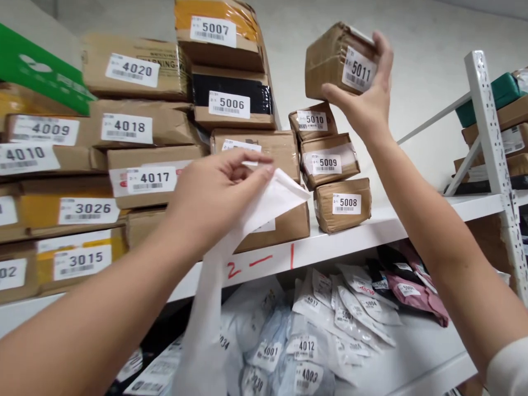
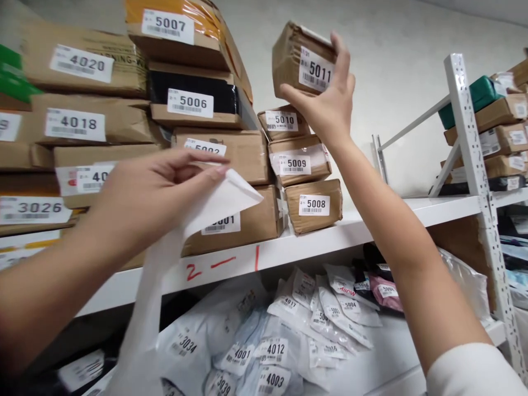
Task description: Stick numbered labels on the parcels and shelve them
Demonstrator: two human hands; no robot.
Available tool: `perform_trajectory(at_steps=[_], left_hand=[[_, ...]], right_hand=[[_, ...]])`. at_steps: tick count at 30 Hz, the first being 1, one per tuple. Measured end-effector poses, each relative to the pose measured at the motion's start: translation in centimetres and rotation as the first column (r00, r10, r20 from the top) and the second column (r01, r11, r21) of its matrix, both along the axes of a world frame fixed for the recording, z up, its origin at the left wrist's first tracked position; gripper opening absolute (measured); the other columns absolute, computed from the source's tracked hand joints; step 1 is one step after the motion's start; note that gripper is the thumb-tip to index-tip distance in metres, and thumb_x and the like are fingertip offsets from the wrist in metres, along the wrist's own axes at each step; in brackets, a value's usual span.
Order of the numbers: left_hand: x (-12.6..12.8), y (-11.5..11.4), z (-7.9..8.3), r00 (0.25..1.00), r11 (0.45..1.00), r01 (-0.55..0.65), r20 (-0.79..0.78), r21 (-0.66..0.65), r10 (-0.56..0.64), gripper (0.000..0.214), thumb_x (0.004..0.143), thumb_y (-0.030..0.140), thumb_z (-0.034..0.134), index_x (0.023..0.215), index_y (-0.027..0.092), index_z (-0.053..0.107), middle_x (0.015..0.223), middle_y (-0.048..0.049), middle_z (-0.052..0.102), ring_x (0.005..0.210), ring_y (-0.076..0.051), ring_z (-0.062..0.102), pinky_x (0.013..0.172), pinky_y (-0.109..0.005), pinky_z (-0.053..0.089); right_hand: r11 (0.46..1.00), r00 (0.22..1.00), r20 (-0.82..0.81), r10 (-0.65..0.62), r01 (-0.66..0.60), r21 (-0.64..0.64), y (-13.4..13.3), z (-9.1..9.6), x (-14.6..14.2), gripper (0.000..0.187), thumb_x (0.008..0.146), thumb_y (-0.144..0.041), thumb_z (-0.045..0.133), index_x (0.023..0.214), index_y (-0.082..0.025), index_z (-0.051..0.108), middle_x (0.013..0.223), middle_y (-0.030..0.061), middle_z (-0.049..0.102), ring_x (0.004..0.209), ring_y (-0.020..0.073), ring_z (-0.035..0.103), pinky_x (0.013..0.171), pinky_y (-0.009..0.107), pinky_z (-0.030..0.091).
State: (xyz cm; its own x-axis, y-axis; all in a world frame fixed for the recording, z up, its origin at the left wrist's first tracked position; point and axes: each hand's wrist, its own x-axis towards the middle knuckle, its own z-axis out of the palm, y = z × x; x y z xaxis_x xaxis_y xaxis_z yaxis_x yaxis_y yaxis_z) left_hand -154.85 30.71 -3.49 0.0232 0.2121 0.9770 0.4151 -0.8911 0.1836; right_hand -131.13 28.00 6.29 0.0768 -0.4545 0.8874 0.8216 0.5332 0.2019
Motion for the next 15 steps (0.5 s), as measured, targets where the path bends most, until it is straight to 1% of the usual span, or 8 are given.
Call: perform_trajectory(at_steps=[1,3,5,6,8,11,13,15], left_hand=[[0.4,-0.7,0.0,0.998,0.997,-0.060,-0.016,0.040,0.061,0.036,0.076,0.032,0.076,0.110,0.021,0.074,0.071,0.0026,0.067,0.060,-0.013,0.052,0.059,-0.024,0.034],[1.4,-2.5,-0.4,0.978,0.965,-0.201,-0.016,0.167,0.207,0.079,0.068,0.035,0.085,0.141,0.023,0.058,0.097,-0.0017,0.073,0.075,-0.018,0.061,0.071,-0.026,0.042],[2.6,-4.5,-1.2,0.941,0.900,-0.324,-0.001,0.290,0.339,0.099,0.066,0.040,0.087,0.153,0.021,0.042,0.121,-0.0077,0.068,0.088,-0.024,0.066,0.079,-0.032,0.048],[3.1,-5.4,-1.8,0.918,0.860,-0.372,0.001,0.349,0.397,0.098,0.069,0.041,0.084,0.154,0.022,0.038,0.129,-0.0094,0.064,0.092,-0.026,0.068,0.081,-0.035,0.051],[3.9,-6.4,-3.1,0.867,0.773,-0.450,0.009,0.448,0.499,0.083,0.080,0.038,0.072,0.154,0.029,0.035,0.137,-0.0080,0.058,0.094,-0.027,0.070,0.082,-0.040,0.056],[3.8,-6.6,-5.0,0.805,0.679,-0.526,0.043,0.512,0.592,0.068,0.089,0.032,0.057,0.152,0.035,0.031,0.145,-0.0071,0.052,0.099,-0.028,0.070,0.081,-0.047,0.060],[2.9,-6.3,-5.8,0.793,0.671,-0.549,0.057,0.498,0.606,0.061,0.092,0.032,0.052,0.150,0.033,0.032,0.153,-0.0102,0.046,0.108,-0.032,0.067,0.082,-0.051,0.061],[1.5,-6.1,-5.9,0.805,0.693,-0.544,0.060,0.474,0.591,0.057,0.093,0.036,0.049,0.148,0.031,0.034,0.156,-0.0120,0.042,0.124,-0.036,0.060,0.085,-0.052,0.061]], right_hand=[[0.998,0.997,0.070,-0.040,0.036,0.051,-0.6,-1.6,0.0,0.081,0.078,-0.032,0.078,0.143,-0.028,0.030,0.153,0.0121,0.042,0.134,0.0315,0.049,0.104,0.042,0.051],[0.985,0.976,0.173,-0.129,0.106,0.139,-2.0,-5.0,-0.6,0.083,0.081,-0.045,0.077,0.148,-0.032,0.029,0.160,0.0081,0.033,0.145,0.0364,0.038,0.108,0.046,0.048],[0.984,0.959,0.226,-0.171,0.155,0.090,-3.3,-8.5,-1.6,0.082,0.085,-0.053,0.072,0.152,-0.037,0.028,0.162,0.0052,0.032,0.150,0.0416,0.029,0.107,0.048,0.049],[0.985,0.953,0.250,-0.173,0.172,0.025,-4.0,-10.0,-2.0,0.082,0.086,-0.054,0.070,0.154,-0.039,0.026,0.161,0.0046,0.034,0.150,0.0434,0.027,0.106,0.049,0.050],[0.972,0.936,0.308,-0.171,0.211,-0.102,-4.9,-12.4,-2.6,0.087,0.088,-0.054,0.068,0.158,-0.044,0.018,0.156,0.0037,0.040,0.150,0.0449,0.028,0.105,0.052,0.053],[0.958,0.908,0.376,-0.184,0.250,-0.137,-5.5,-14.3,-3.3,0.102,0.085,-0.057,0.072,0.161,-0.045,0.005,0.155,0.0035,0.039,0.151,0.0445,0.026,0.109,0.057,0.052],[0.968,0.902,0.389,-0.186,0.236,-0.085,-5.4,-14.6,-4.0,0.108,0.081,-0.059,0.075,0.161,-0.042,0.005,0.158,0.0055,0.033,0.153,0.0451,0.022,0.113,0.060,0.049],[0.975,0.893,0.411,-0.185,0.219,-0.037,-5.3,-14.4,-5.2,0.108,0.079,-0.062,0.076,0.161,-0.040,0.009,0.160,0.0076,0.030,0.153,0.0458,0.021,0.115,0.061,0.046]])
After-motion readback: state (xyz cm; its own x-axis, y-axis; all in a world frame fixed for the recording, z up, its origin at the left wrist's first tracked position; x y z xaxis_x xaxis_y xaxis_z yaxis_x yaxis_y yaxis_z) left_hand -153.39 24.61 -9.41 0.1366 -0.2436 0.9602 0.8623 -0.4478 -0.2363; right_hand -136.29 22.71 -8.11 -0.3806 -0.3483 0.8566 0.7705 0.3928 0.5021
